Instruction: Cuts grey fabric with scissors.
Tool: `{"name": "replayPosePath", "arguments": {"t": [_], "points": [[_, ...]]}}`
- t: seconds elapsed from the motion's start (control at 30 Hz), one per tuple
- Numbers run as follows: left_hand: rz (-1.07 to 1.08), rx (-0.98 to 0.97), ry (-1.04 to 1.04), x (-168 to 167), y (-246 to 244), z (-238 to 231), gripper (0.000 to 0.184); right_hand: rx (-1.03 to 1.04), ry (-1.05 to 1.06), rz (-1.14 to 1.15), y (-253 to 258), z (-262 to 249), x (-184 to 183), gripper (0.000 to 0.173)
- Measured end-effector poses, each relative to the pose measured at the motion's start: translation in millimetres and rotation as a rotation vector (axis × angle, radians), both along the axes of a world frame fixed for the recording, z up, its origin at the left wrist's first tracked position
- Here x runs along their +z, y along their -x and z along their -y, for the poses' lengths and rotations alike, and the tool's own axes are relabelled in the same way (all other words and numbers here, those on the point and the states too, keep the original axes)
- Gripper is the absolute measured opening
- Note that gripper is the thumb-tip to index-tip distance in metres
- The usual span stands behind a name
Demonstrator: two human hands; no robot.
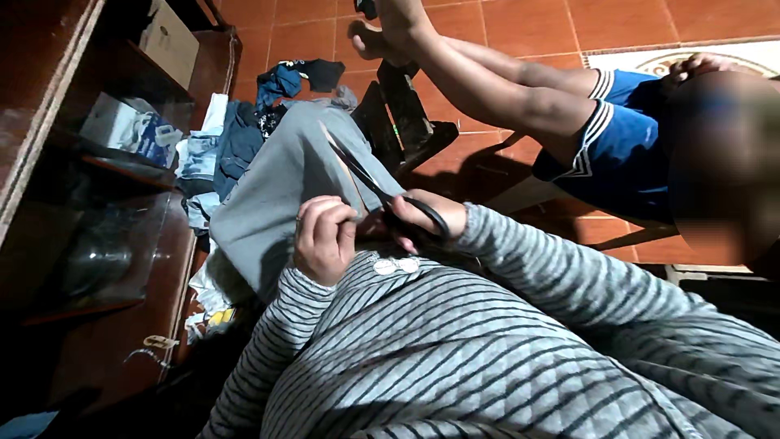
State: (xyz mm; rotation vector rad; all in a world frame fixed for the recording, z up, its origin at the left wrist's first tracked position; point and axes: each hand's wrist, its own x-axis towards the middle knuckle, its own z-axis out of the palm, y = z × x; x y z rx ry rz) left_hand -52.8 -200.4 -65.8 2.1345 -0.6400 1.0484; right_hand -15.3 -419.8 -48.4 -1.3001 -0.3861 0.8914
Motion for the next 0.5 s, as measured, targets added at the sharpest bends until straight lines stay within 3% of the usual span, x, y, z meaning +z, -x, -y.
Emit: {"name": "replayPosePath", "arguments": {"t": [0.07,0.13,0.27,0.37,0.5], "points": [[-0.044,-0.02,0.094,1,-4,-2,0.018,-0.075,0.109,0.161,10,22,-3,0.057],[-0.087,-0.009,0.17,2,-7,-1,0.016,-0.299,0.251,0.399,17,35,-13,0.052],[-0.153,0.039,0.122,2,-12,3,0.02,-0.565,0.395,0.665,9,25,-32,0.057],[-0.259,0.014,0.047,0,-9,1,0.022,-0.603,0.398,0.715,-3,1,-42,0.062],[-0.504,-0.123,-0.061,-2,-1,-3,0.017,-0.581,0.475,0.756,-20,-14,-44,0.057]]}}
